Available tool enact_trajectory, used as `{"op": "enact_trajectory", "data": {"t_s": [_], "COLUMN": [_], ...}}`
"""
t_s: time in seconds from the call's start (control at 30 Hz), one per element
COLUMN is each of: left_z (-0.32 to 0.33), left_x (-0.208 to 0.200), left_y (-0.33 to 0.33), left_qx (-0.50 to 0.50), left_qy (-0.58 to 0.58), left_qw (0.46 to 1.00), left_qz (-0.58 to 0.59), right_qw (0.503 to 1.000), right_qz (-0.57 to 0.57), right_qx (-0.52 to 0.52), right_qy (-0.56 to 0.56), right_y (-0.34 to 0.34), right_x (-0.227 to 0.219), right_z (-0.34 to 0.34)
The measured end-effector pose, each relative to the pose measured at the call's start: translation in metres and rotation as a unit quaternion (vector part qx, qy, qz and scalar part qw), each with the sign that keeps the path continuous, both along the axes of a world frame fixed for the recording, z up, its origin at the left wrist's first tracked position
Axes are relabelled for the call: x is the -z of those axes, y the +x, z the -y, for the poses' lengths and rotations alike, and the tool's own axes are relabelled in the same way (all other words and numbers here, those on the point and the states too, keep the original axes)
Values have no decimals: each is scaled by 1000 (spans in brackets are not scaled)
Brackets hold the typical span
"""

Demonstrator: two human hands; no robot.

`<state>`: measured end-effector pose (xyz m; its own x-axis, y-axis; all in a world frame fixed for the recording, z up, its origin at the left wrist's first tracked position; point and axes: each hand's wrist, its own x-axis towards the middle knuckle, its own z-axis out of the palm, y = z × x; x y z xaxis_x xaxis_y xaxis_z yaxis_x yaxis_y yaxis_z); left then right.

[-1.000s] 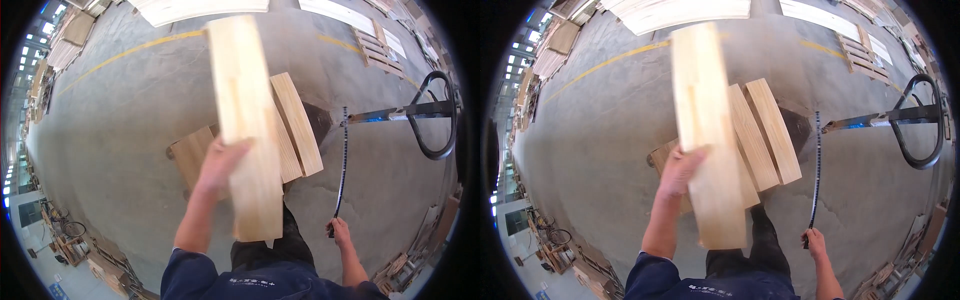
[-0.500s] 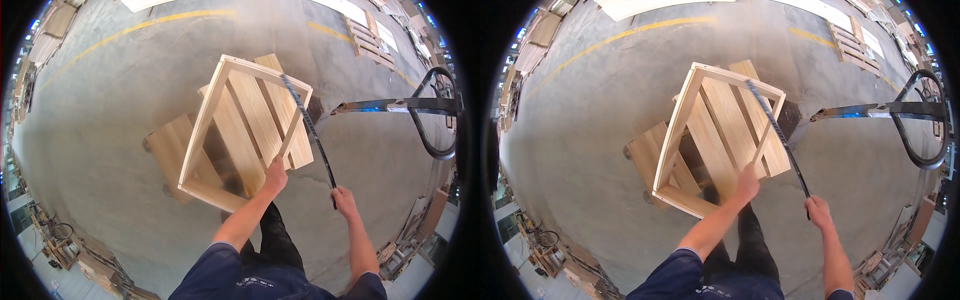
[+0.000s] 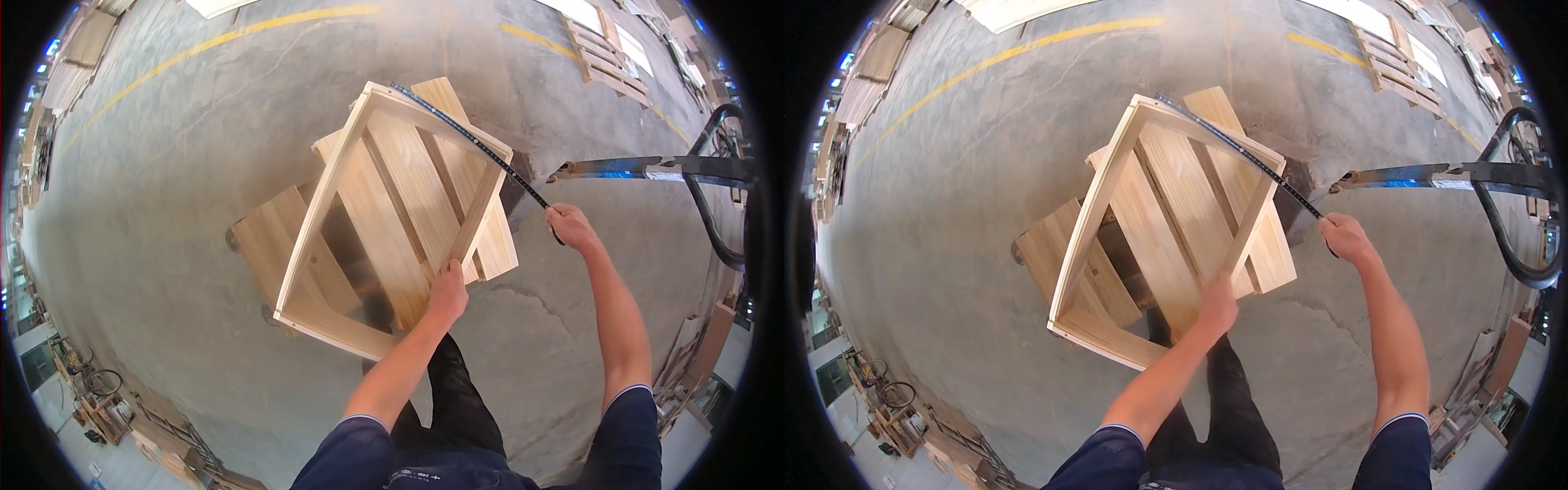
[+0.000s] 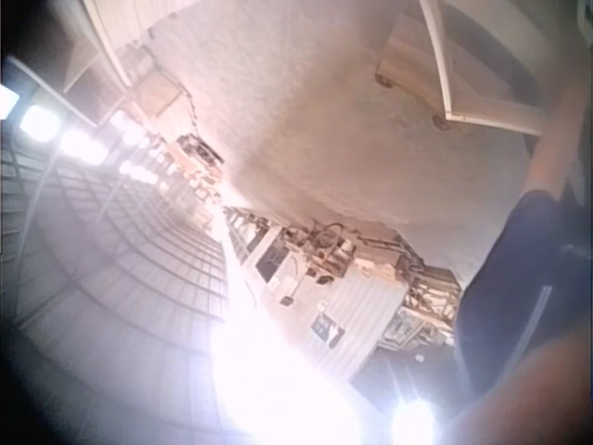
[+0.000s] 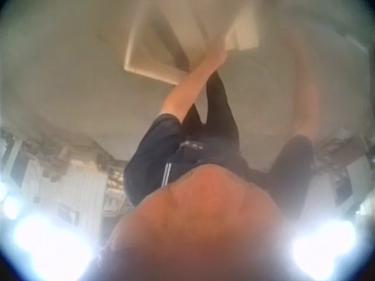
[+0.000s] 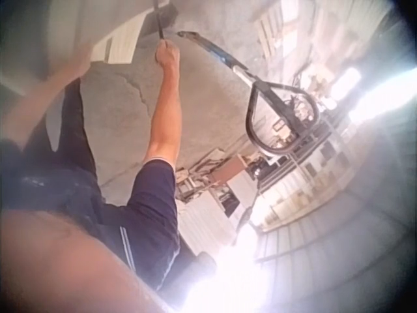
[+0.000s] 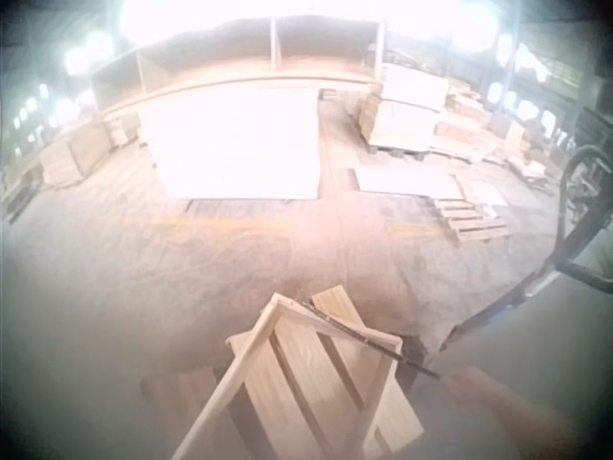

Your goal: The person measures a wooden drawer frame with a tape measure, retrieves a wooden box of screws, and uses a power drill to attach metal hinges to the inner corners of the frame on a workbench.

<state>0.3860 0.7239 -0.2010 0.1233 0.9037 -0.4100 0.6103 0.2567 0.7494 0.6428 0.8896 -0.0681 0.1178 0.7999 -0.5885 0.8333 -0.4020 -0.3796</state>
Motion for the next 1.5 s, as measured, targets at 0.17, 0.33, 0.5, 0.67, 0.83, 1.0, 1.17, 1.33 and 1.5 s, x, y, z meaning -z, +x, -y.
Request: {"op": "enact_trajectory", "data": {"t_s": [0.17,0.33,0.5,0.67,0.83,1.0,1.17,1.33,1.5], "left_z": [-35,-198,-317,-359,-368,-376,-375,-372,-372], "left_x": [-20,-50,-16,-9,-13,-11,-17,-25,-28], "left_y": [-20,-98,-153,-152,-143,-150,-143,-136,-137], "left_qx": [-38,-166,-194,-215,-210,-167,-253,-259,-266], "left_qy": [91,155,294,205,138,127,49,51,48], "left_qw": [995,974,935,955,968,977,962,959,957], "left_qz": [-25,26,-43,17,19,-51,91,104,105], "right_qw": [1000,999,1000,1000,999,997,998,998,998], "right_qz": [5,31,6,16,34,52,55,61,57], "right_qx": [9,3,-4,4,-37,-51,-39,-31,-25], "right_qy": [-18,-28,-17,-24,19,12,-4,14,20], "right_y": [16,28,24,31,44,45,49,52,54], "right_x": [10,19,21,26,30,34,39,48,57], "right_z": [-13,-23,-37,-42,-47,-59,-67,-71,-74]}}
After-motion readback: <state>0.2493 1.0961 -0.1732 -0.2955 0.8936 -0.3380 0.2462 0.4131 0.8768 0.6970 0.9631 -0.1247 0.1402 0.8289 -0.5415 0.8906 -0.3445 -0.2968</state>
